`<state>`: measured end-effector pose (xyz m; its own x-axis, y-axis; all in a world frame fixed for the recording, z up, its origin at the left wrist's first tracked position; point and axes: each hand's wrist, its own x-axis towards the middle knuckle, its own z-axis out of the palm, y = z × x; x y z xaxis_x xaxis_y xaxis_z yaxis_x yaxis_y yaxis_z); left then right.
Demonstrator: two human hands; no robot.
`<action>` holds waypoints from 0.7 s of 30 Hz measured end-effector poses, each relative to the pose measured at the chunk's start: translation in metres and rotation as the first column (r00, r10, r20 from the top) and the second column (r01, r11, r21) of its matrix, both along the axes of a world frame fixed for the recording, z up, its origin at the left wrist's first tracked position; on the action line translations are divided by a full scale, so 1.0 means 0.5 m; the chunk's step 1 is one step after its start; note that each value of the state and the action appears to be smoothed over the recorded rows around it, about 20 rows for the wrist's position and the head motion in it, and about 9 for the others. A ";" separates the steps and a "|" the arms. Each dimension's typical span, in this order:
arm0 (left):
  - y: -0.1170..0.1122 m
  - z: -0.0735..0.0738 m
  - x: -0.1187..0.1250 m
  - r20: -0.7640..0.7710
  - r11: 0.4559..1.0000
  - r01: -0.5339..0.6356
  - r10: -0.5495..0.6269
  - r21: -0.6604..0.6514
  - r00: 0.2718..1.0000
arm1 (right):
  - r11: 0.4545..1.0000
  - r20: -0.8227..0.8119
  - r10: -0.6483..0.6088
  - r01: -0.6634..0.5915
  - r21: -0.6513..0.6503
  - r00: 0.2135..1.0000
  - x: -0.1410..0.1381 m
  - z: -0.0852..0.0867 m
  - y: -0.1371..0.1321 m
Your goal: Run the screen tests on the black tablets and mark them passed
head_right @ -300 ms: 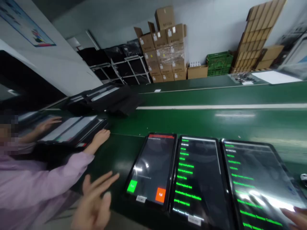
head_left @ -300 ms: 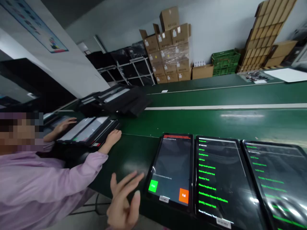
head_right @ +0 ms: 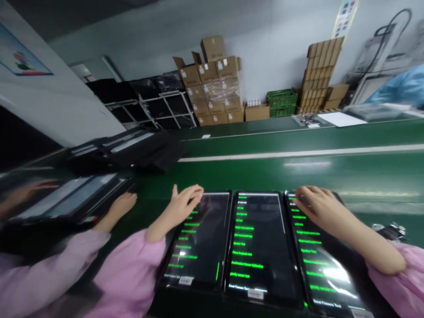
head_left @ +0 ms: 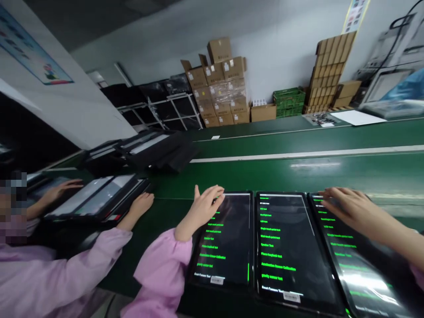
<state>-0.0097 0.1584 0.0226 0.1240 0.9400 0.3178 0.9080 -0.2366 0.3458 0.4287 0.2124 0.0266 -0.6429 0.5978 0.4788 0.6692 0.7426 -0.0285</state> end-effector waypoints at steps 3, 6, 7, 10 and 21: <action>-0.003 0.022 0.018 -0.027 0.995 0.061 -0.063 -0.085 0.998 | 0.990 -0.014 0.046 -0.044 0.136 0.999 -0.018 0.002 -0.011; -0.012 0.052 0.053 0.005 0.963 0.180 -0.183 -0.201 0.983 | 0.995 -0.061 0.080 -0.076 0.063 0.995 -0.007 0.003 -0.039; -0.004 0.059 0.070 0.035 0.943 0.231 -0.229 -0.239 0.973 | 0.998 -0.082 0.058 -0.057 0.006 0.995 -0.002 0.006 -0.043; 0.042 0.058 0.133 0.105 0.897 0.344 -0.327 -0.277 0.939 | 0.989 -0.099 -0.048 0.034 -0.142 0.994 0.004 0.012 -0.037; 0.006 0.063 0.083 0.159 0.948 0.261 -0.233 -0.183 0.959 | 0.971 -0.088 -0.041 0.019 -0.238 0.995 0.001 -0.021 -0.019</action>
<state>0.0320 0.1612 0.0541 0.3299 0.9310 0.1561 0.7722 -0.3613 0.5227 0.4294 0.2027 0.0161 -0.5830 0.7193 0.3776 0.6774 0.6870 -0.2628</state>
